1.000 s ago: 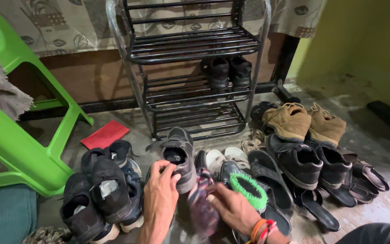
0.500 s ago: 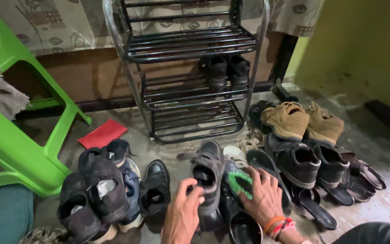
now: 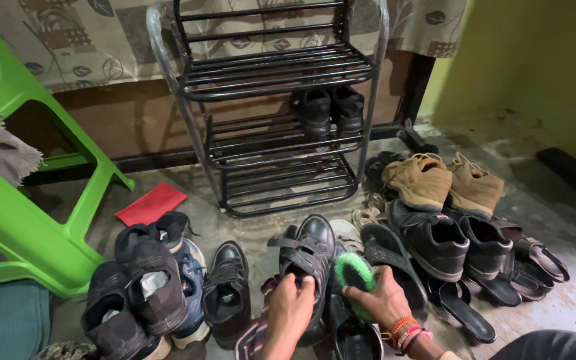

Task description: The person sits on the floor and cleans several pairs of shoes using a cloth and a green brush. They wipe and scrub the shoes, then place some of them onto a metal shoe rack.

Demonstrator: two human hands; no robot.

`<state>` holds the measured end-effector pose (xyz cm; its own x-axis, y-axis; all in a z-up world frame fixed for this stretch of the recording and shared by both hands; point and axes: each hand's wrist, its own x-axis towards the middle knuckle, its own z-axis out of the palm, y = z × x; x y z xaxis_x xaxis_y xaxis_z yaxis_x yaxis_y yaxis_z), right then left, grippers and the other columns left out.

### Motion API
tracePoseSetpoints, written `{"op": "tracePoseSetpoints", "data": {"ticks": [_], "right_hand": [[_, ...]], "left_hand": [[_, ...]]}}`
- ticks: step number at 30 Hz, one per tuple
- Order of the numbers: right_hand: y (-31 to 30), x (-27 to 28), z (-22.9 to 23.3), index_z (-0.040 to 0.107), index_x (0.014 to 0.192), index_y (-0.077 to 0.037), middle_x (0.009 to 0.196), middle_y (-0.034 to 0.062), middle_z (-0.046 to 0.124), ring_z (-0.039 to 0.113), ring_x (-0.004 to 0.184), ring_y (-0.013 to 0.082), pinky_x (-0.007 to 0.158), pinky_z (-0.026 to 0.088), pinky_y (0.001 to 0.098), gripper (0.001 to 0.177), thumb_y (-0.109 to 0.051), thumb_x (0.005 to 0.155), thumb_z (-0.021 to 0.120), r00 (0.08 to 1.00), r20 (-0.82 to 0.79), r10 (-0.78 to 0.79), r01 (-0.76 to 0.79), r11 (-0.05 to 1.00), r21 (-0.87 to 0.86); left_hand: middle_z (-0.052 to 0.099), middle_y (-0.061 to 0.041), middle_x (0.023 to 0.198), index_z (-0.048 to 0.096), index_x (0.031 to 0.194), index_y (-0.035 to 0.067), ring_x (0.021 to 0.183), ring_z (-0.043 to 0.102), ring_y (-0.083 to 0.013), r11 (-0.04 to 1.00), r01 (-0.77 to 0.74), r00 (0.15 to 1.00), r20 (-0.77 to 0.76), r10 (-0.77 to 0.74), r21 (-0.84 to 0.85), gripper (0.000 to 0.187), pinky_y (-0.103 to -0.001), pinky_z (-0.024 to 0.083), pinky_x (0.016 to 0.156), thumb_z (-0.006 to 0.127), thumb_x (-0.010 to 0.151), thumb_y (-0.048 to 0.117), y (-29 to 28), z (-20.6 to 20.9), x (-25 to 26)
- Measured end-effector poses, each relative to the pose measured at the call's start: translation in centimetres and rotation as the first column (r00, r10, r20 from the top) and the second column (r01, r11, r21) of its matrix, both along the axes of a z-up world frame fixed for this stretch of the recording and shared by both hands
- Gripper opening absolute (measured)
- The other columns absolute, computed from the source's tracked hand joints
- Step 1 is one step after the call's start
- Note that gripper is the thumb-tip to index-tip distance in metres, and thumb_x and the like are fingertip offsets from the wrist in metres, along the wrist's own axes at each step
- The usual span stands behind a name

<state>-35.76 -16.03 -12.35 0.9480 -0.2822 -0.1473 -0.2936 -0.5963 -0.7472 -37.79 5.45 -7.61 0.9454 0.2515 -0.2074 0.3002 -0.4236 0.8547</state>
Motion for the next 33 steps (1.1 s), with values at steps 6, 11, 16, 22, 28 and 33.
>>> {"op": "tracePoseSetpoints", "data": {"ticks": [6,11,16,22,28,33], "right_hand": [[-0.9,-0.4,3.6,0.05,0.129,-0.002,0.106,0.0229,0.076,0.076,0.09,0.033,0.079,0.063,0.0453,0.073,-0.028,0.071,0.087,0.996,-0.06,-0.061,0.084,0.835,0.543],[-0.4,-1.3,7.0,0.052,0.129,-0.012,0.104,0.0124,0.071,0.071,0.088,0.025,0.072,0.061,0.0454,0.053,-0.013,0.081,0.074,0.971,-0.208,-0.119,0.239,0.431,0.87],[0.2,-1.3,7.1,0.05,0.131,-0.015,0.106,0.0123,0.069,0.07,0.087,0.0243,0.07,0.06,0.0439,0.056,-0.016,0.081,0.075,0.989,-0.135,-0.066,0.15,0.431,0.89],[2.4,0.6,5.8,0.05,0.134,-0.016,0.111,0.0093,0.067,0.069,0.091,0.0212,0.07,0.058,0.0414,0.049,-0.032,0.09,0.064,0.994,-0.109,-0.02,0.11,0.315,0.943],[4.0,-1.1,5.1,0.045,0.139,-0.019,0.113,0.0115,0.068,0.066,0.097,0.0213,0.083,0.054,0.0351,0.047,-0.04,0.098,0.056,0.945,0.192,0.264,-0.322,0.843,0.431],[4.3,-2.3,6.2,0.044,0.139,-0.012,0.132,0.0162,0.058,0.057,0.117,0.034,0.098,0.042,0.0421,0.047,-0.033,0.1,0.058,0.745,0.497,0.444,-0.478,0.876,-0.065]], "left_hand": [[0.069,-0.026,0.12,0.069,0.115,-0.01,0.11,0.069,-0.0359,0.568,-0.199,0.975,-0.104,0.196,-0.798,0.038,-0.042,0.048,0.084,0.06,0.09,0.017,-2.3,-8.6,6.0],[0.072,-0.023,0.111,0.068,0.112,-0.002,0.104,0.069,-0.0341,0.988,-0.132,0.958,0.245,0.149,-0.084,0.031,-0.041,0.052,0.088,0.066,0.091,0.021,-2.9,-6.7,4.8],[0.069,-0.017,0.099,0.058,0.112,0.004,0.095,0.069,-0.037,0.928,-0.09,0.968,0.251,-0.003,0.36,0.041,-0.046,0.054,0.083,0.076,0.081,0.024,-1.8,2.4,-0.3],[0.066,-0.017,0.095,0.061,0.11,0.014,0.083,0.069,-0.0423,0.911,-0.041,0.873,0.458,-0.167,0.411,0.022,-0.05,0.054,0.068,0.068,0.089,0.019,-1.1,4.6,-0.7],[0.073,-0.013,0.072,0.06,0.097,0.005,0.064,0.074,-0.0295,0.96,-0.265,0.871,0.405,0.279,-0.092,0.023,-0.042,0.059,0.059,0.06,0.101,0.027,0.2,3.9,3.5],[0.077,-0.012,0.071,0.067,0.088,-0.002,0.06,0.075,-0.0175,0.899,-0.339,0.894,0.203,0.4,-0.278,0.037,-0.032,0.061,0.059,0.069,0.094,0.034,1.9,2.3,5.4]]}}
